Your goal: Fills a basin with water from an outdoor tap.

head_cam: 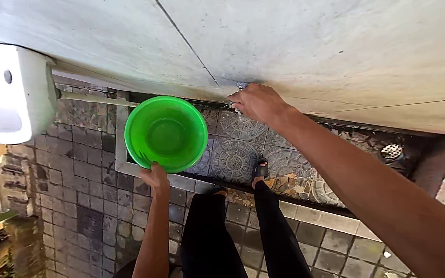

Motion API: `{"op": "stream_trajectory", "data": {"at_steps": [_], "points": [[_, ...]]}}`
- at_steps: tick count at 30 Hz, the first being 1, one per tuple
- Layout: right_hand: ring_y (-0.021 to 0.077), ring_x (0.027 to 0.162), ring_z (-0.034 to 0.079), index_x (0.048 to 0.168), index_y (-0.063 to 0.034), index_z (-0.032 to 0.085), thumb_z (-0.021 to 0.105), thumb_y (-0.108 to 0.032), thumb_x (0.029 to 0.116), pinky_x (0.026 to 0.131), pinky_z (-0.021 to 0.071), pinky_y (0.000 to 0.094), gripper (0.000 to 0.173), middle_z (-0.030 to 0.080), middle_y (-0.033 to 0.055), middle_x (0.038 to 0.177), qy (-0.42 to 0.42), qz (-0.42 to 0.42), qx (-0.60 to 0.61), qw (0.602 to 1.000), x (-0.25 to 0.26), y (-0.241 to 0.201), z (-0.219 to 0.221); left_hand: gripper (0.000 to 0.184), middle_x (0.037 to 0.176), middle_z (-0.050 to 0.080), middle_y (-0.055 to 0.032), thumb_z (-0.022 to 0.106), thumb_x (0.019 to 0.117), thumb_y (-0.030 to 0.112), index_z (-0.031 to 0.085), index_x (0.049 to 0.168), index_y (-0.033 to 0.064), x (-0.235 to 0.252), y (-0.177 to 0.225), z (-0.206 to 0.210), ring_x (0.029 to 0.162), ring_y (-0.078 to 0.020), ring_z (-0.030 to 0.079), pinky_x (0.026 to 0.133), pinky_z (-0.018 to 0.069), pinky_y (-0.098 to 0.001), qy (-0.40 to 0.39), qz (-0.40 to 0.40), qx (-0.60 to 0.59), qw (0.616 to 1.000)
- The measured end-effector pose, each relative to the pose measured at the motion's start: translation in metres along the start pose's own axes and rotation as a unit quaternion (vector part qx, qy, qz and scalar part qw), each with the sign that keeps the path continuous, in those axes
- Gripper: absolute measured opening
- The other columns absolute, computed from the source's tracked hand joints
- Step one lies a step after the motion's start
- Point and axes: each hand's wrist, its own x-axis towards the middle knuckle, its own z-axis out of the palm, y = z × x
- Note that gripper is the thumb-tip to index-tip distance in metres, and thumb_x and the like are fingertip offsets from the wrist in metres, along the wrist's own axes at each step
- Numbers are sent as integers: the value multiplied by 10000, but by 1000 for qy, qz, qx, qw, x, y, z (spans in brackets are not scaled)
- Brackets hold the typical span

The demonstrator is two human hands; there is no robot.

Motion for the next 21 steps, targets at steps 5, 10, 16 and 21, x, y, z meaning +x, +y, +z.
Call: {"op": "stream_trajectory", "data": {"at_steps": [5, 10, 16, 21], "points": [[358, 1063, 689, 1347, -256, 685, 503, -349, 1078, 839, 562, 574, 338, 725, 125, 1128, 14, -14, 1, 1000, 1, 5, 4, 403, 1213, 683, -200, 561, 956, 52, 567, 1353, -14, 2, 2, -11, 1116, -281, 675, 967, 533, -489, 18, 131, 122, 984], [387, 1069, 690, 1327, -252, 698, 519, -328, 1074, 836, 556, 613, 319, 725, 137, 1164, 23, -16, 35, 999, -1, 10, 7, 768, 1706, 251, -30, 528, 895, 12, 342, 1619, 189, 0, 2, -47, 1031, -316, 710, 614, 551, -534, 60, 404, 284, 868], [383, 1065, 694, 1289, -239, 719, 529, -304, 1066, 826, 556, 614, 300, 730, 132, 1152, 41, -13, 62, 997, -4, 11, 11, 718, 1672, 307, -139, 569, 848, -15, 466, 1550, 99, 5, 19, -78, 867, -310, 734, 511, 515, -443, 117, 497, 316, 800], [374, 1054, 692, 1223, -218, 740, 529, -302, 1063, 828, 556, 597, 278, 729, 136, 1115, 51, -20, 68, 996, -5, 15, 14, 715, 1688, 286, -68, 513, 928, 47, 327, 1614, 123, -10, 29, -56, 1307, -301, 591, 900, 562, -511, 81, 366, 247, 894]]}}
